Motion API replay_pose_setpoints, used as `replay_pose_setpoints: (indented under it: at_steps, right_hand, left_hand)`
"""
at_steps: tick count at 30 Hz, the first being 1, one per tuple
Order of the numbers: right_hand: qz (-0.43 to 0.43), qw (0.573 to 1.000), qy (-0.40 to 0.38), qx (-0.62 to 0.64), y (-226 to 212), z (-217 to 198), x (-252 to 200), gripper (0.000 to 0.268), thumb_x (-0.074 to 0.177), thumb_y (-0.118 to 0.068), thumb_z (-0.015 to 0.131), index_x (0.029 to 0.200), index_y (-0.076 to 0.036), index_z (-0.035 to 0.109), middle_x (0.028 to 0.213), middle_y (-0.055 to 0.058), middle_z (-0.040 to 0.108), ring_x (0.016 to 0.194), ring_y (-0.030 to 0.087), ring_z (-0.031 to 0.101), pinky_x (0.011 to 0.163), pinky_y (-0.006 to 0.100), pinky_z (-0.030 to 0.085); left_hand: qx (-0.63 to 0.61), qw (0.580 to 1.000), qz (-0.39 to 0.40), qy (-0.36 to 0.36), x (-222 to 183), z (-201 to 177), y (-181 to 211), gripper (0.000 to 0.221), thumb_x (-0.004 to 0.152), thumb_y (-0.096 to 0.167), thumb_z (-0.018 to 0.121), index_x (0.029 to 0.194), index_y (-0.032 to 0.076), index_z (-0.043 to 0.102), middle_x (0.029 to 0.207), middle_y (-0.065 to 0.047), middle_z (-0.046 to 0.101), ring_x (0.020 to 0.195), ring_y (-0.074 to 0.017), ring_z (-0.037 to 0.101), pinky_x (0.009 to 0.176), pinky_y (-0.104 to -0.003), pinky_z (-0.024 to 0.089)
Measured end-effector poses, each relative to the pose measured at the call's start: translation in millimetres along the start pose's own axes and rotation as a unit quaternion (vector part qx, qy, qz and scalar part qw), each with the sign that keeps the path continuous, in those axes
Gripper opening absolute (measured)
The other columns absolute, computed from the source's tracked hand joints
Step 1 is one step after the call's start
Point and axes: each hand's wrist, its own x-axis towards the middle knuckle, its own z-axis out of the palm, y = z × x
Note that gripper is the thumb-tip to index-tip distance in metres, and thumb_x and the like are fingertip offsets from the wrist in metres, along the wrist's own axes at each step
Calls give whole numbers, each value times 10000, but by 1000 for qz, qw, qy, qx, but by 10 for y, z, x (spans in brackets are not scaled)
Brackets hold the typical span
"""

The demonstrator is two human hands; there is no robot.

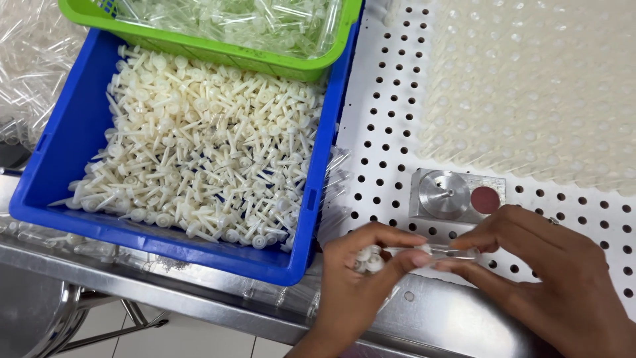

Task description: Assembling plastic nozzles into tubes and placing them in a rack.

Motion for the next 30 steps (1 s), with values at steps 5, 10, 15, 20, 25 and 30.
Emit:
replay_pose_setpoints:
  at_steps: [5, 10, 15, 20, 25, 30]
  right_hand:
    - [-57, 981, -20, 185, 185, -14, -61, 300, 747, -161, 850, 1035, -105, 789, 1032, 12, 762, 997, 155, 742, 901, 341, 593]
    - [-74, 921, -43, 381, 302, 108, -88, 351, 761, 94, 810, 1108, 41, 807, 1271, 175, 709, 1225, 279, 667, 1001, 459, 553]
    - [-78, 903, -82, 415, 229, 31, -41, 353, 778, 55, 793, 1129, 23, 803, 1219, 159, 770, 1251, 265, 673, 1098, 480, 490]
    - [-123, 916, -83, 372, 250, 17, -59, 325, 759, 28, 833, 1084, 25, 827, 1079, 149, 809, 1146, 257, 754, 1193, 503, 373]
    - [-162, 899, -72, 401, 241, 26, -48, 340, 690, 14, 896, 1022, 15, 825, 1006, 145, 849, 991, 217, 773, 1167, 502, 395]
    - [-145, 885, -48, 439, 166, 79, -76, 260, 643, 13, 940, 865, -5, 806, 841, 86, 774, 948, 225, 710, 942, 460, 520]
  left_hand:
    - [-119, 988, -99, -11, 41, -31, -96, 135, 943, 98, 763, 1010, -19, 750, 874, -109, 766, 555, -30, 544, 475, -200, 422]
    - [-218, 956, -165, -109, 64, -49, -63, 84, 962, 66, 722, 990, -7, 693, 882, -150, 760, 505, -36, 488, 454, -193, 367]
    - [-238, 938, -205, -144, 53, -47, -129, 92, 997, 81, 711, 985, -5, 681, 834, -126, 719, 507, -37, 457, 451, -196, 339]
    - [-263, 927, -208, -164, 46, -74, -187, 165, 1047, 141, 700, 970, -2, 672, 809, -105, 689, 522, -48, 458, 473, -209, 339]
    - [-281, 912, -226, -197, 34, -78, -224, 139, 1048, 135, 700, 989, 11, 676, 808, -103, 686, 527, -39, 451, 471, -207, 314]
    - [-263, 916, -225, -203, 38, -42, -171, 169, 1066, 160, 682, 988, 9, 682, 820, -105, 700, 521, -34, 445, 452, -195, 294]
